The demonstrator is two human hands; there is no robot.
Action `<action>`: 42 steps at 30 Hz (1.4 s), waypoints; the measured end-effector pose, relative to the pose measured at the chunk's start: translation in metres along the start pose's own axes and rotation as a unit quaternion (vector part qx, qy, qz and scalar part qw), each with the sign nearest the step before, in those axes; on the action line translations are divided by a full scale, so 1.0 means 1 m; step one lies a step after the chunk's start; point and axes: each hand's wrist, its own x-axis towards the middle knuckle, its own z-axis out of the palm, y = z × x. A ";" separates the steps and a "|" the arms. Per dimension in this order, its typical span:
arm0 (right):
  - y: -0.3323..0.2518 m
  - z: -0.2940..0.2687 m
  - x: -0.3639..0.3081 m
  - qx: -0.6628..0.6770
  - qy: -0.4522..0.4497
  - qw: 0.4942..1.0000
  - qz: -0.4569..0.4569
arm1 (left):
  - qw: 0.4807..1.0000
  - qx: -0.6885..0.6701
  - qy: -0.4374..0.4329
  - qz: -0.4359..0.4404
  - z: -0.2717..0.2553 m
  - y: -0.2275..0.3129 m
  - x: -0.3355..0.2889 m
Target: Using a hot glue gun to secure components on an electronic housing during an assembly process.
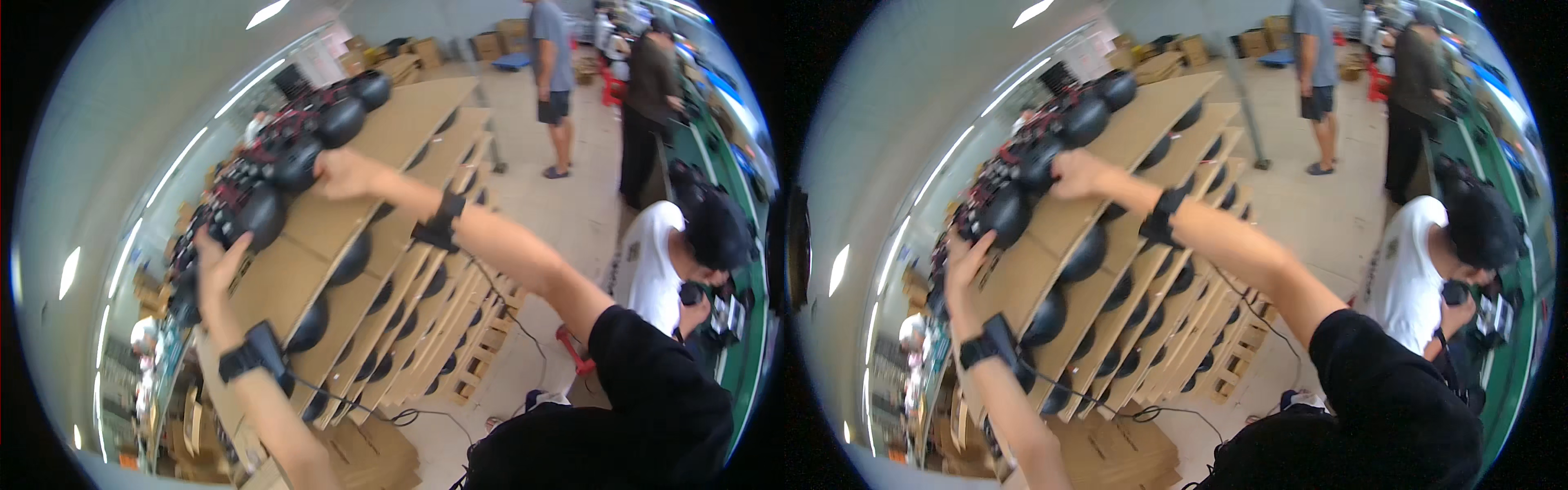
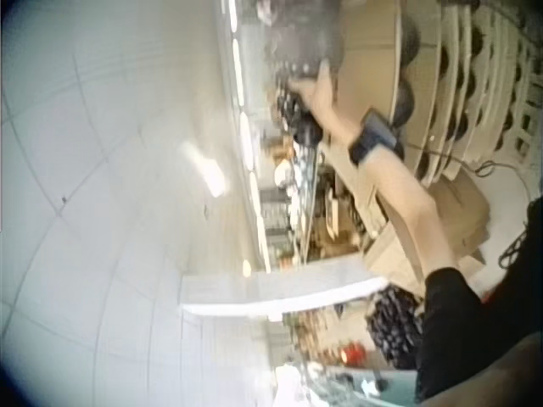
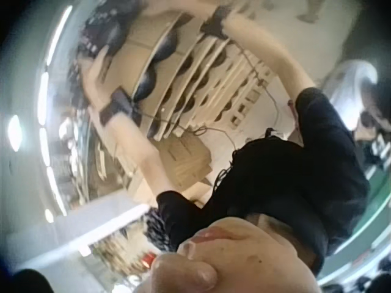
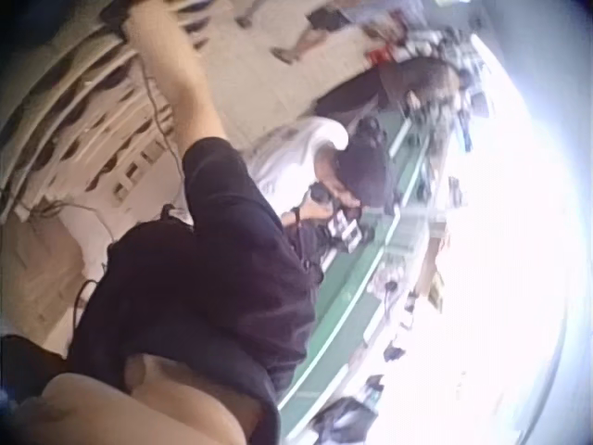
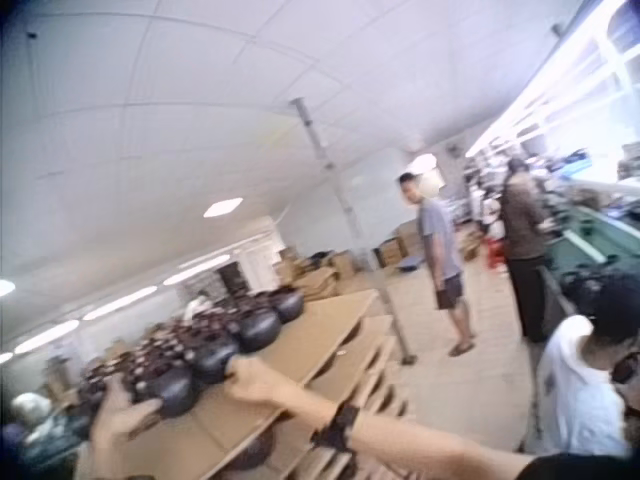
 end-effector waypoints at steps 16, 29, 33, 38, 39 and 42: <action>-0.203 0.124 -0.855 -0.092 0.259 0.504 0.819 | 0.528 -0.279 -0.799 0.071 0.345 -0.102 -0.443; -0.733 0.467 -1.080 -0.319 0.462 -0.173 0.809 | 0.487 -0.061 -0.859 0.146 0.398 -0.143 -0.615; -0.801 0.504 -1.116 -0.207 0.504 -0.259 0.798 | 0.474 -0.090 -0.770 0.418 0.363 -0.056 -0.718; -0.830 0.501 -1.157 -0.266 0.427 -0.165 0.849 | 0.459 -0.035 -0.667 0.587 0.255 0.034 -0.865; -0.832 0.498 -1.163 -0.254 0.447 -0.137 0.847 | 0.454 -0.037 -0.675 0.581 0.234 0.049 -0.894; -0.833 0.489 -1.171 -0.217 0.492 -0.134 0.833 | 0.477 0.006 -0.675 0.563 0.185 0.078 -0.968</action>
